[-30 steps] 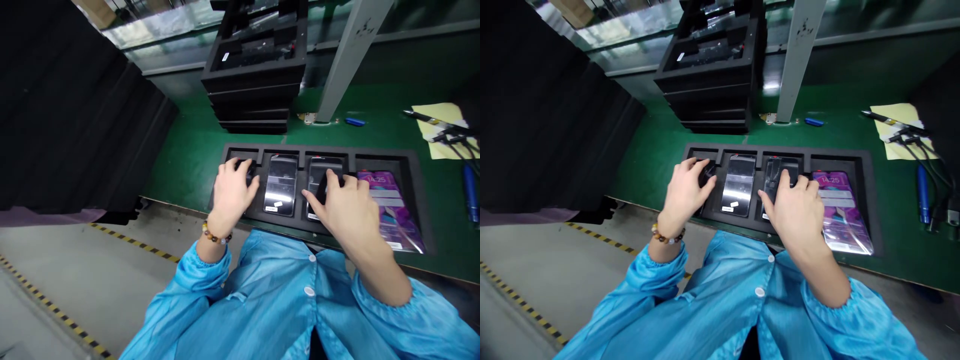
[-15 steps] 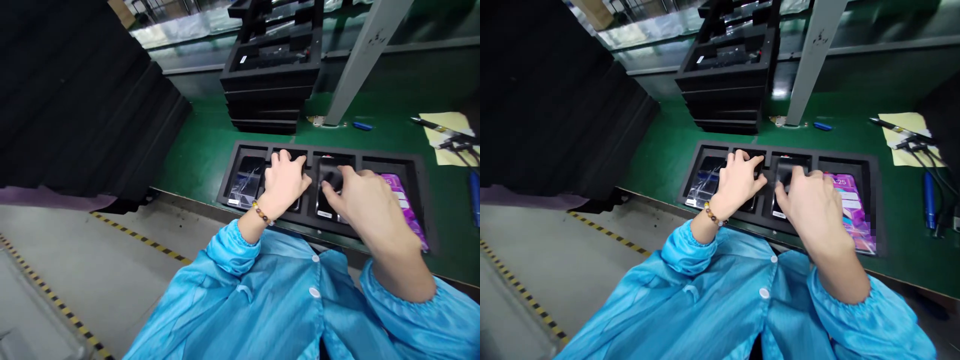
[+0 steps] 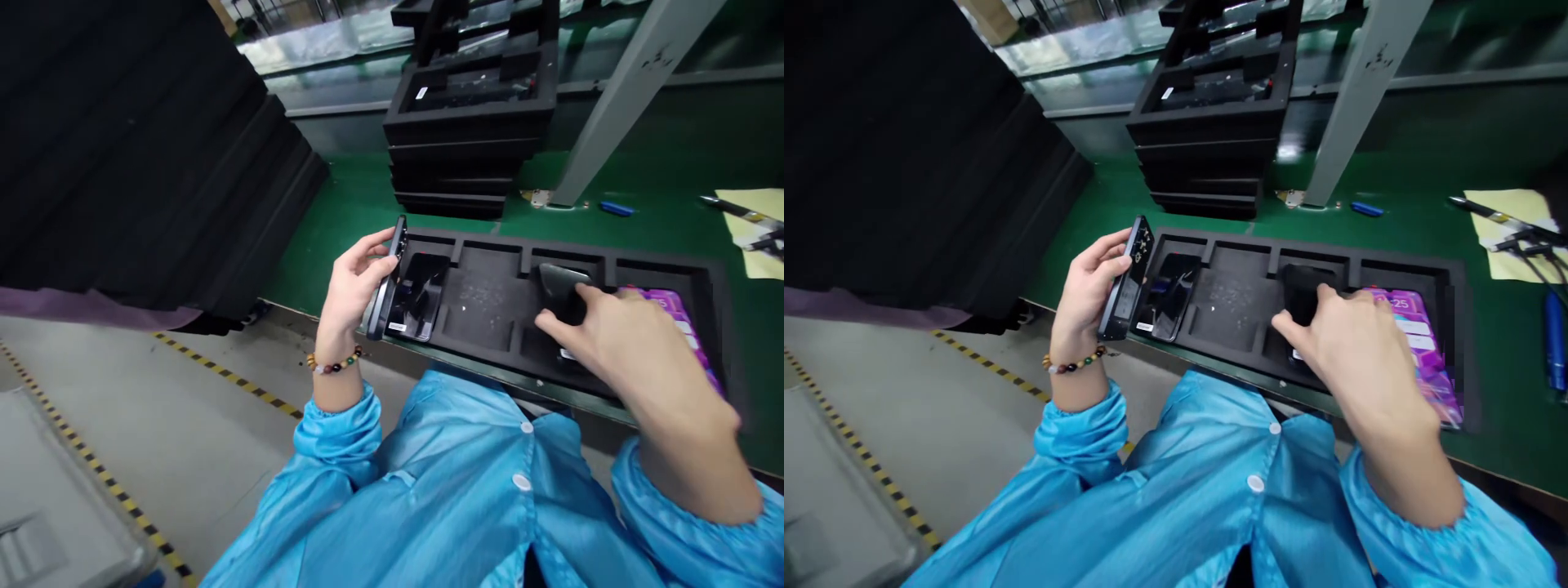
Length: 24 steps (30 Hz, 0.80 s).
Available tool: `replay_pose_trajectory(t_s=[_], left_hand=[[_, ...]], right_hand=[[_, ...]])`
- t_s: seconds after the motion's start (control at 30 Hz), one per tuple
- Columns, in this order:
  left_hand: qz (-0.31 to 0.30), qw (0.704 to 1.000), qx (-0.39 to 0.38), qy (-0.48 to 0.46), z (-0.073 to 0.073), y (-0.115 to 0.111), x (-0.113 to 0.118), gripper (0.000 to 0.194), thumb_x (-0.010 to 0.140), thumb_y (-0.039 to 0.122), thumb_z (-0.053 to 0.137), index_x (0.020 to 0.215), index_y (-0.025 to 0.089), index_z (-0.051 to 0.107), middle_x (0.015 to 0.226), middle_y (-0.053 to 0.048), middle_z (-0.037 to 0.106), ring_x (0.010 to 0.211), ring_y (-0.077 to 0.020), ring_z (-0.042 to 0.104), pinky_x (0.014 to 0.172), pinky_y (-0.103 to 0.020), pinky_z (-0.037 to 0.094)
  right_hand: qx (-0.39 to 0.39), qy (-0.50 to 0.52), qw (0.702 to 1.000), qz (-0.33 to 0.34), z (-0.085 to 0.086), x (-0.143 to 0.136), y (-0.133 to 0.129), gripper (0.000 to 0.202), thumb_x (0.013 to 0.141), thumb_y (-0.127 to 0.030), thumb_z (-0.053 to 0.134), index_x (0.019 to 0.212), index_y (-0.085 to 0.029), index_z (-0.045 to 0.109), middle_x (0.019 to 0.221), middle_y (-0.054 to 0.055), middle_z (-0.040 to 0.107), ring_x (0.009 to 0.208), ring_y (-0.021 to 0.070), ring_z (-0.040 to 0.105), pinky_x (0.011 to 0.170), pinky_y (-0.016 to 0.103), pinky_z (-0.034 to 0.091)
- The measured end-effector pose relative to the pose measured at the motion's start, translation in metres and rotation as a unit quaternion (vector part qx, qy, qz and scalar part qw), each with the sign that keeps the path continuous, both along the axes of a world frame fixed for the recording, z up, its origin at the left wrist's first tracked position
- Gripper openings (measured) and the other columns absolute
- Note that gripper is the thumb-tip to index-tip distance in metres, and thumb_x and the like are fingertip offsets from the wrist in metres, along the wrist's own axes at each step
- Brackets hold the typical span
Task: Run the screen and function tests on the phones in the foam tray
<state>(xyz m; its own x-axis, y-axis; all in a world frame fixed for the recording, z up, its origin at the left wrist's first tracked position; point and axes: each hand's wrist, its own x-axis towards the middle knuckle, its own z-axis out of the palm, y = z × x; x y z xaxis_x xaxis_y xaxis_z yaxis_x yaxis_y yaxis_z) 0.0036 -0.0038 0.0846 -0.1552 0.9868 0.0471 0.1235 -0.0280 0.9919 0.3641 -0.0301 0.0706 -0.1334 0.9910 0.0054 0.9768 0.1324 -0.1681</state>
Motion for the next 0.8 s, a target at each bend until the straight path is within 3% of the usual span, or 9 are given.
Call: replay_pose_trajectory(t_s=[0.07,0.13,0.23,0.3,0.4,0.5,0.63,0.8], left_hand=[[0.031,0.998,-0.004,0.059,-0.005,-0.008,-0.015,0.053,0.082,0.038,0.087,0.133,0.025,0.083,0.112,-0.005,0.077,0.082,-0.0131,0.066,0.079,-0.027,0.058],[0.055,0.989,0.003,0.140,-0.012,-0.014,-0.024,0.051,0.081,0.037,0.087,0.130,0.025,0.085,0.113,-0.005,0.077,0.088,-0.0151,0.065,0.086,-0.029,0.058],[0.064,0.973,0.012,0.222,-0.020,-0.019,-0.026,0.050,0.082,0.038,0.085,0.130,0.026,0.086,0.113,-0.007,0.077,0.100,-0.0198,0.065,0.095,-0.034,0.058],[0.069,0.968,0.012,0.240,-0.023,-0.019,-0.024,0.052,0.082,0.039,0.084,0.132,0.026,0.086,0.114,-0.009,0.076,0.101,-0.0208,0.065,0.093,-0.034,0.060],[0.080,0.965,0.004,0.250,-0.024,-0.021,-0.018,0.051,0.082,0.040,0.084,0.132,0.027,0.086,0.119,-0.011,0.074,0.101,-0.0210,0.065,0.085,-0.032,0.061],[0.078,0.964,0.000,0.255,-0.024,-0.023,-0.014,0.050,0.083,0.040,0.083,0.132,0.028,0.086,0.122,-0.012,0.073,0.103,-0.0214,0.065,0.078,-0.029,0.060],[0.078,0.962,0.007,0.263,-0.023,-0.023,-0.015,0.051,0.082,0.042,0.084,0.130,0.027,0.086,0.122,-0.011,0.072,0.102,-0.0213,0.064,0.077,-0.029,0.060],[0.072,0.949,0.021,0.305,-0.014,-0.022,-0.008,0.049,0.085,0.045,0.083,0.132,0.028,0.085,0.118,-0.009,0.070,0.099,-0.0205,0.065,0.086,-0.033,0.062]], right_hand=[[-0.037,-0.058,0.998,-0.001,0.005,0.002,-0.008,0.059,0.105,-0.063,0.051,0.113,-0.010,0.077,0.069,0.016,0.061,0.069,0.0370,0.064,0.067,0.046,0.045],[-0.031,-0.096,0.995,0.001,0.013,-0.008,-0.016,0.061,0.108,-0.062,0.047,0.117,-0.008,0.076,0.081,0.022,0.067,0.078,0.0388,0.068,0.069,0.046,0.047],[0.017,-0.041,0.999,0.021,0.027,-0.051,-0.018,0.063,0.111,-0.061,0.042,0.133,-0.009,0.071,0.110,0.029,0.073,0.101,0.0420,0.071,0.078,0.048,0.054],[-0.020,0.028,0.998,0.045,0.032,-0.091,-0.009,0.063,0.111,-0.062,0.043,0.139,-0.012,0.067,0.116,0.027,0.074,0.109,0.0417,0.072,0.086,0.050,0.057],[-0.140,0.148,0.977,0.063,0.025,-0.148,0.015,0.058,0.109,-0.052,0.055,0.151,-0.012,0.058,0.124,0.029,0.073,0.118,0.0434,0.071,0.100,0.058,0.057],[-0.160,0.224,0.960,0.054,0.006,-0.179,0.038,0.063,0.102,-0.041,0.069,0.159,-0.020,0.050,0.135,0.025,0.070,0.117,0.0370,0.073,0.102,0.054,0.058],[-0.142,0.328,0.933,0.035,-0.011,-0.182,0.050,0.066,0.098,-0.036,0.073,0.158,-0.023,0.049,0.130,0.014,0.073,0.110,0.0247,0.074,0.099,0.041,0.062],[-0.088,0.391,0.916,-0.005,-0.007,-0.133,0.039,0.075,0.099,-0.032,0.067,0.170,-0.021,0.043,0.135,0.013,0.072,0.097,0.0198,0.074,0.097,0.040,0.063]])
